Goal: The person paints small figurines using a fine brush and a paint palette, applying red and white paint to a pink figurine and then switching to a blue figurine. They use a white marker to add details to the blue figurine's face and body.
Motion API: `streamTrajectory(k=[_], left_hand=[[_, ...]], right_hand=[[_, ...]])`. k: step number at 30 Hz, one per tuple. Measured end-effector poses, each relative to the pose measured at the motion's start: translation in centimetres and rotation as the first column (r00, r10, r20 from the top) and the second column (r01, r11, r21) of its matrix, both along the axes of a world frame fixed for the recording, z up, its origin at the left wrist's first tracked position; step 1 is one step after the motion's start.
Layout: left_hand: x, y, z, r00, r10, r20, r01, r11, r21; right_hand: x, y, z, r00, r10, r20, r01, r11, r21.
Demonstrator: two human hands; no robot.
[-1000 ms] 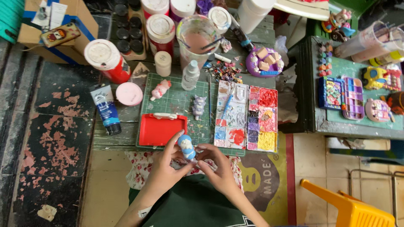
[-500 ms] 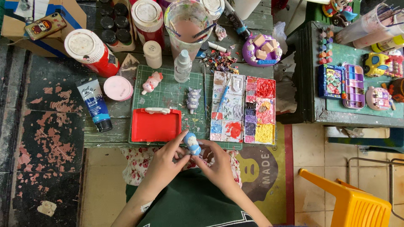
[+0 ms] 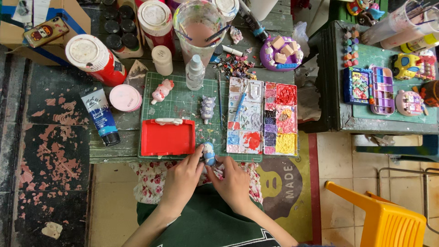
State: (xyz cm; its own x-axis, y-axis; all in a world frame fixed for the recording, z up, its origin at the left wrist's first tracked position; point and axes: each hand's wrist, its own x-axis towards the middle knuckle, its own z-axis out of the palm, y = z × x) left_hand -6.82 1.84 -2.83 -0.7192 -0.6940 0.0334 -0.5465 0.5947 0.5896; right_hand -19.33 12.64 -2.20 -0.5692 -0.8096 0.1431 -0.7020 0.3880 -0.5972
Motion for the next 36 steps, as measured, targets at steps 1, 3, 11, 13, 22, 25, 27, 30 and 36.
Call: streamTrajectory(k=[1,3,11,13,22,25,27,30,36], left_hand=[[-0.1,0.0,0.0,1.000,-0.006,-0.001,0.006,1.000,-0.008],[0.0,-0.2,0.0,1.000,-0.014,0.028,0.015,1.000,-0.015],[0.9,-1.3,1.7,0.983,-0.014,-0.182,0.013,1.000,-0.005],[1.3,-2.2,2.4,0.965,0.012,-0.262,-0.006,1.000,0.024],[3.1,-3.9,5.1,0.843,0.250,-0.475,-0.290,0.957,-0.011],[3.7,-4.2,5.4,0.825,0.265,-0.499,-0.338,0.939,-0.060],[4.2,-4.6,5.4,0.832,0.251,-0.495,-0.342,0.934,-0.101],[4.4,-5.1,5.3,0.836,0.247,-0.489,-0.344,0.932,-0.116],[3.5,-5.1,5.3,0.893,0.176,-0.414,-0.279,0.939,-0.202]], right_hand=[[-0.1,-0.1,-0.1,1.000,-0.007,-0.005,0.007,1.000,0.022],[0.0,-0.4,-0.5,1.000,-0.003,-0.004,0.003,1.000,0.023],[-3.7,-1.4,1.2,0.997,-0.023,-0.075,0.026,0.999,0.044],[-8.4,-3.4,2.8,0.996,-0.053,-0.073,0.050,0.998,-0.037],[-18.8,-20.8,6.3,0.839,0.055,-0.542,-0.135,0.985,-0.109],[-18.5,-22.5,6.9,0.862,0.057,-0.504,-0.070,0.998,-0.006],[-18.9,-22.6,7.0,0.849,0.047,-0.526,-0.032,0.999,0.039],[-19.9,-22.2,6.7,0.868,0.122,-0.481,-0.116,0.992,0.041],[-21.5,-21.7,6.2,0.834,0.172,-0.525,-0.190,0.982,0.020]])
